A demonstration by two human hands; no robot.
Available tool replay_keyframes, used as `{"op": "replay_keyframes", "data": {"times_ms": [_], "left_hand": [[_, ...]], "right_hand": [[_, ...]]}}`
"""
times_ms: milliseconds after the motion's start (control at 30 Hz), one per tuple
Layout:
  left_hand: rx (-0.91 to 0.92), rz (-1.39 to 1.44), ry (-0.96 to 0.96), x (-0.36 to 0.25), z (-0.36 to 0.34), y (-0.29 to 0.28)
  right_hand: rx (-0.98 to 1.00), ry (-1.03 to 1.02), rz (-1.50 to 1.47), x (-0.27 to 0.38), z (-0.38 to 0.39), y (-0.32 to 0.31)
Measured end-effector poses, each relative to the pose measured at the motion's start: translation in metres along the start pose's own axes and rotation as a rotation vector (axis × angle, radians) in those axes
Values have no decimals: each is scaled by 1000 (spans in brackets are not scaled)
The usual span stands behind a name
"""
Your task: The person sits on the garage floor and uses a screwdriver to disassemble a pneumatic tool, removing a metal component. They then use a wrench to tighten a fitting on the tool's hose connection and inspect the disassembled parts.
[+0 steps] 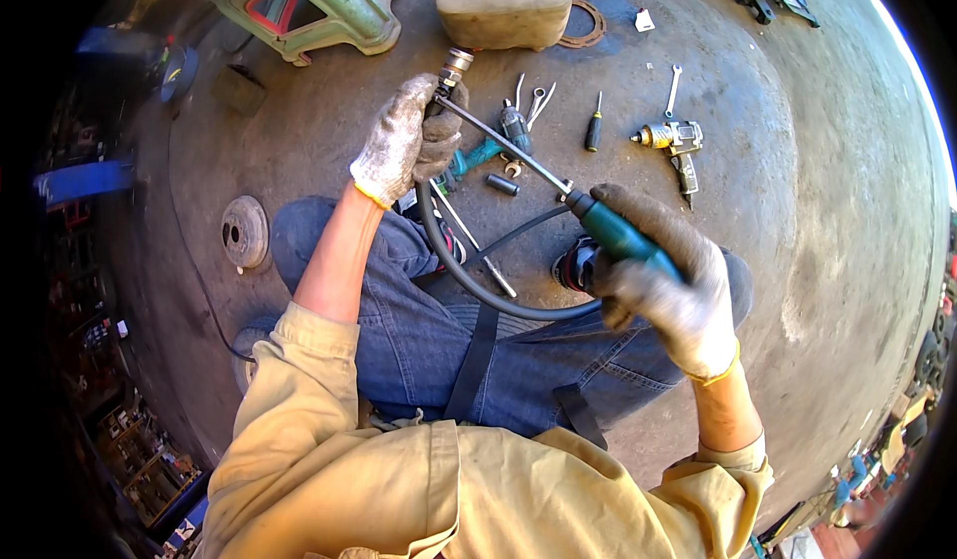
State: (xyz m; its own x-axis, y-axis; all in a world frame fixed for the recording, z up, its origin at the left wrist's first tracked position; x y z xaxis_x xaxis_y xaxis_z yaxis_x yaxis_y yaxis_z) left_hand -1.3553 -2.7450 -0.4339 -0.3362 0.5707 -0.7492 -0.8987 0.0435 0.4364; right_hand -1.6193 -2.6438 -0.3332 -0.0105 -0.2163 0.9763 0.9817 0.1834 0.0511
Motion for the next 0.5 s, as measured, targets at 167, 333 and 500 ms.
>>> {"op": "replay_keyframes", "data": {"times_ms": [167,333,500], "left_hand": [[-22,3,-48,6,-2,2],[-60,53,-31,4,1,-3],[-110,128,1,2,-3,12]], "right_hand": [[-2,-688,1259,31,-10,4],[-137,-373,599,14,-4,1],[29,281,-317,-13,2,-12]]}}
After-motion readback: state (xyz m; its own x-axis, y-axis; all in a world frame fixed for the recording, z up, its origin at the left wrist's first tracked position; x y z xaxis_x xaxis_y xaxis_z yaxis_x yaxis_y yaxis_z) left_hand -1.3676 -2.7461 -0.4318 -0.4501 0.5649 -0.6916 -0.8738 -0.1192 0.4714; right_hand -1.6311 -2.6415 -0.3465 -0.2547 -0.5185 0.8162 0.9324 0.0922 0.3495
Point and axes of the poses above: each hand's wrist, its own z-axis away from the middle knuckle, its own y-axis out of the palm, x = y × z, the point moved 3 cm from there along -z, towards the middle knuckle, and after that the axes turned 5 degrees about -x, right-handed, at the moved point
